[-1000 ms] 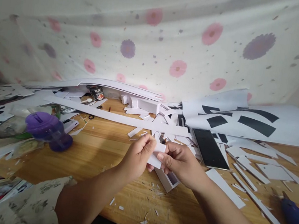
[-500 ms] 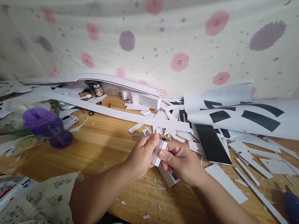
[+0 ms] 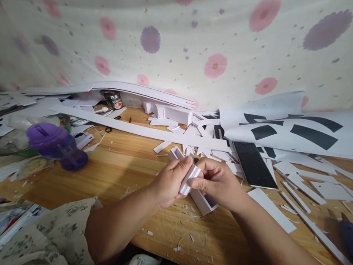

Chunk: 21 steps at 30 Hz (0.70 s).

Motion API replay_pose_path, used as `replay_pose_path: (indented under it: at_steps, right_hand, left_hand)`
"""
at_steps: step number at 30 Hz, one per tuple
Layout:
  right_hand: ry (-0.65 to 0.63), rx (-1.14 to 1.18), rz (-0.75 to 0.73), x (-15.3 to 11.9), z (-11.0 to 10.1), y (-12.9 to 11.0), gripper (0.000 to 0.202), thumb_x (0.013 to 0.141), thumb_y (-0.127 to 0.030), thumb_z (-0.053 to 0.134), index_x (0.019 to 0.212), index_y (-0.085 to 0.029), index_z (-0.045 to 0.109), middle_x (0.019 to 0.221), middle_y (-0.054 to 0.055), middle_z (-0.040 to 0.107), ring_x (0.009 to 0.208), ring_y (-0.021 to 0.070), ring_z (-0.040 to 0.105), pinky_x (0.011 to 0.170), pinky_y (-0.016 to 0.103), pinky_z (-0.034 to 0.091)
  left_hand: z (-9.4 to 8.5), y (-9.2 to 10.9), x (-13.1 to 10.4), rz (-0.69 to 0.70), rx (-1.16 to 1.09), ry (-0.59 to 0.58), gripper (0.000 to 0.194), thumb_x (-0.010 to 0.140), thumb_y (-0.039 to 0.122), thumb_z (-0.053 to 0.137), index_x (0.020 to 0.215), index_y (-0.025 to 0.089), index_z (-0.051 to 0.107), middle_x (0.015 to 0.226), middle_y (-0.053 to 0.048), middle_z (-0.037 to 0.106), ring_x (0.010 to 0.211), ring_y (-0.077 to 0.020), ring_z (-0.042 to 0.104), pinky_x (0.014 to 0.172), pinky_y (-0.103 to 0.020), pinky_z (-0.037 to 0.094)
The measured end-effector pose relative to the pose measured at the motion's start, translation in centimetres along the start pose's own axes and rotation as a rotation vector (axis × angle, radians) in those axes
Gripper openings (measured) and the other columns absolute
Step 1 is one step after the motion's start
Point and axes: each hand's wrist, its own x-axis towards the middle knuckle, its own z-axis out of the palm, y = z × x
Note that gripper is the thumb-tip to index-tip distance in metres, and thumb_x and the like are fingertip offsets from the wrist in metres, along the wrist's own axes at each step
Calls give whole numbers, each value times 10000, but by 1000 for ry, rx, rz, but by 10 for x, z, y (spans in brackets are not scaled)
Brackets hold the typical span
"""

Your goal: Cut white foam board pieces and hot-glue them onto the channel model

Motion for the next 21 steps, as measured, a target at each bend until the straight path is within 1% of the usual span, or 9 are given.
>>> replay_pose_path:
  at_steps: [2, 5, 8, 11, 14, 16, 21]
  right_hand:
    - [25, 6, 5, 0, 0, 0, 311, 697, -324, 767, 686, -189, 488, 573, -44, 600, 524, 105, 613, 498, 216, 473]
    - [66, -50, -16, 0, -1, 0, 316, 674, -299, 786, 709, -193, 490, 575, -63, 555, 522, 104, 603, 485, 214, 462]
    - [105, -161, -75, -2, -2, -1, 282, 708, -320, 758, 712, -190, 507, 618, -41, 558, 556, 102, 575, 522, 230, 457]
    - [107, -268, -95, -3, -5, -3, 248, 758, -376, 705, 748, -183, 550, 670, -3, 597, 608, 123, 567, 577, 265, 467]
    - [107, -333, -97, -3, -6, -5, 229, 790, -387, 668, 782, -171, 592, 695, 17, 621, 638, 128, 562, 610, 273, 469]
    - [123, -316, -108, -3, -5, -5, 212, 796, -368, 666, 768, -172, 593, 672, 8, 613, 618, 114, 546, 592, 254, 458]
    - [129, -146, -118, -4, 2, -3, 188, 807, -317, 662, 719, -181, 565, 595, -37, 558, 526, 75, 496, 503, 205, 411]
  left_hand:
    - [0, 1, 0, -7, -6, -29, 541, 640, 681, 653, 618, 173, 472, 343, 91, 365, 232, -38, 261, 222, -147, 175]
    - [0, 0, 0, 20, 43, -2, 558, 651, 709, 621, 628, 163, 504, 345, 87, 360, 237, -38, 263, 225, -150, 179]
    - [-3, -1, 1, 52, 96, 46, 571, 666, 721, 596, 642, 154, 529, 371, 78, 373, 262, -38, 285, 238, -150, 198]
    - [-7, -1, 1, 77, 125, 64, 518, 683, 668, 631, 695, 159, 540, 444, 69, 420, 302, -39, 323, 258, -152, 221]
    - [-9, 0, 0, 127, 123, 65, 472, 708, 620, 647, 697, 164, 525, 476, 69, 410, 336, -41, 334, 291, -161, 231]
    - [-9, -1, 0, 179, 119, 69, 454, 738, 592, 637, 670, 162, 509, 486, 66, 398, 373, -43, 344, 335, -168, 254]
    - [-9, -6, 0, 286, 113, 93, 414, 796, 529, 612, 665, 151, 507, 573, 43, 436, 502, -58, 386, 458, -180, 314]
